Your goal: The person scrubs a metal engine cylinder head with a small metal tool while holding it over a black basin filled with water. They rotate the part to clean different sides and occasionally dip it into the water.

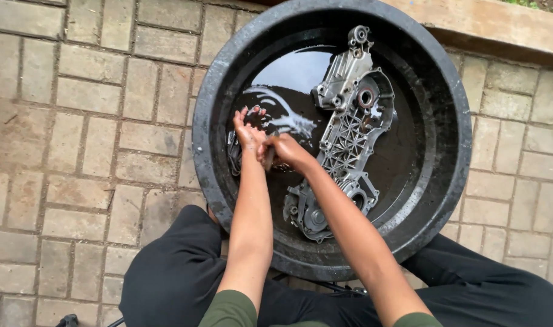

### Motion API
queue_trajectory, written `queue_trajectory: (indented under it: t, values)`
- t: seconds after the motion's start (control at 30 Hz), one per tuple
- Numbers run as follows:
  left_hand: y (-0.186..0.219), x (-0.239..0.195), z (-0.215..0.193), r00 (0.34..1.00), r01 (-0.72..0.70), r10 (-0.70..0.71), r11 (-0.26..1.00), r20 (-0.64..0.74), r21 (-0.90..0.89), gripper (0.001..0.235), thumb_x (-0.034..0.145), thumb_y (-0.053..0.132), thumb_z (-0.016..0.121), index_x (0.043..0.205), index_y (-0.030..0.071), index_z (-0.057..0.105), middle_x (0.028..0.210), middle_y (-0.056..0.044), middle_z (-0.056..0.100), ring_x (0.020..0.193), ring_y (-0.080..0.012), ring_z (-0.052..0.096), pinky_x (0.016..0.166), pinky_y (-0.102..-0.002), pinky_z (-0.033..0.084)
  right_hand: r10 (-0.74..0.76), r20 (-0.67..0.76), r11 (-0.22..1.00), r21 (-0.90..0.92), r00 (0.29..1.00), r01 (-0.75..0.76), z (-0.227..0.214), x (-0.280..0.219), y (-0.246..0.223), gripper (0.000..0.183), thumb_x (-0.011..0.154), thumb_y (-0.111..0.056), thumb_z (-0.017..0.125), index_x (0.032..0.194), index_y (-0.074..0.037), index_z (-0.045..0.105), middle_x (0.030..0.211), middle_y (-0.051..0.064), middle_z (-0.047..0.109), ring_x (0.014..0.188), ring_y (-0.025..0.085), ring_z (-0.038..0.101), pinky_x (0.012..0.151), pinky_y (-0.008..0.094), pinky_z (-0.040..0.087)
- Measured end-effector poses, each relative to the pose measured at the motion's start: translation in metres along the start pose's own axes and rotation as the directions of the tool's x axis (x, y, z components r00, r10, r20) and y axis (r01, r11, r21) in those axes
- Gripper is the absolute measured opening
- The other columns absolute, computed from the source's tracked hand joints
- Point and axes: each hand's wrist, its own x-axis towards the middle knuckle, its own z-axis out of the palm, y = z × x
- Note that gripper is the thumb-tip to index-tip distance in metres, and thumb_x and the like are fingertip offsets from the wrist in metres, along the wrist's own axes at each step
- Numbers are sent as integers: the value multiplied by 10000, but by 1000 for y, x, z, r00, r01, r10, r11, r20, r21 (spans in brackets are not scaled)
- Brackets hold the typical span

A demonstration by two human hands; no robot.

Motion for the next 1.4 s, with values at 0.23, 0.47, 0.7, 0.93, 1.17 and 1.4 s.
queue_trajectory:
  t: [0.23, 0.47, 0.7, 0.93, 1.17, 1.4]
  values:
    - [3, -8, 4, 997, -34, 35, 999, -62, 27, 509, 916, 642, 605, 1185, 211, 571, 1061, -147, 727, 918, -342, 748, 1025, -527, 368, -150, -340, 857, -513, 928, -49, -39, 55, 37, 411, 946, -332, 418, 871, -232, 809, 965, 72, 781, 1146, 332, 685, 1065, 443, 487]
    - [2, 2, -5, 999, 4, -3, 999, -33, 43, 576, 933, 683, 572, 1299, 244, 498, 1230, -158, 658, 1154, -345, 685, 1173, -613, 141, -61, -311, 913, -401, 948, -72, -10, 5, 27, 443, 916, -289, 422, 875, -191, 852, 895, 101, 797, 1086, 334, 714, 1011, 423, 521]
    - [-6, 32, -17, 987, 73, -89, 991, -137, -115, 499, 929, 632, 541, 1188, 206, 543, 1171, -168, 689, 1368, -419, 440, 1206, -654, 87, -711, 344, 382, -543, 613, 748, 1, -65, 38, 546, 821, 102, 443, 1326, 60, 645, 1427, 290, 585, 1379, 482, 481, 1147, 588, 373]
    - [-17, 59, -48, 972, 160, -186, 972, -147, -174, 410, 988, 530, 433, 1169, 172, 521, 1173, -160, 604, 1076, -407, 626, 1092, -584, 375, -657, 376, 346, -620, 654, 704, -2, -50, 41, 631, 840, 111, 474, 1465, 41, 540, 1547, 257, 494, 1473, 438, 388, 1235, 587, 210]
    - [11, 17, -23, 956, 254, -278, 944, -93, -213, 428, 957, 582, 462, 1160, 214, 543, 1246, -168, 587, 1183, -422, 571, 1090, -586, 376, -477, 2, 715, -581, 879, 389, -29, 73, 116, 445, 928, -92, 483, 1296, -142, 729, 1418, 66, 651, 1385, 306, 534, 1193, 475, 387]
    - [27, -16, -14, 966, 259, -256, 956, 43, -134, 543, 952, 653, 495, 1286, 227, 542, 1441, -205, 481, 1508, -369, 202, 1225, -607, 70, -296, -398, 955, -111, 869, 274, -12, 64, 110, 380, 942, -162, 482, 1046, 27, 795, 981, 263, 755, 993, 340, 720, 867, 461, 557]
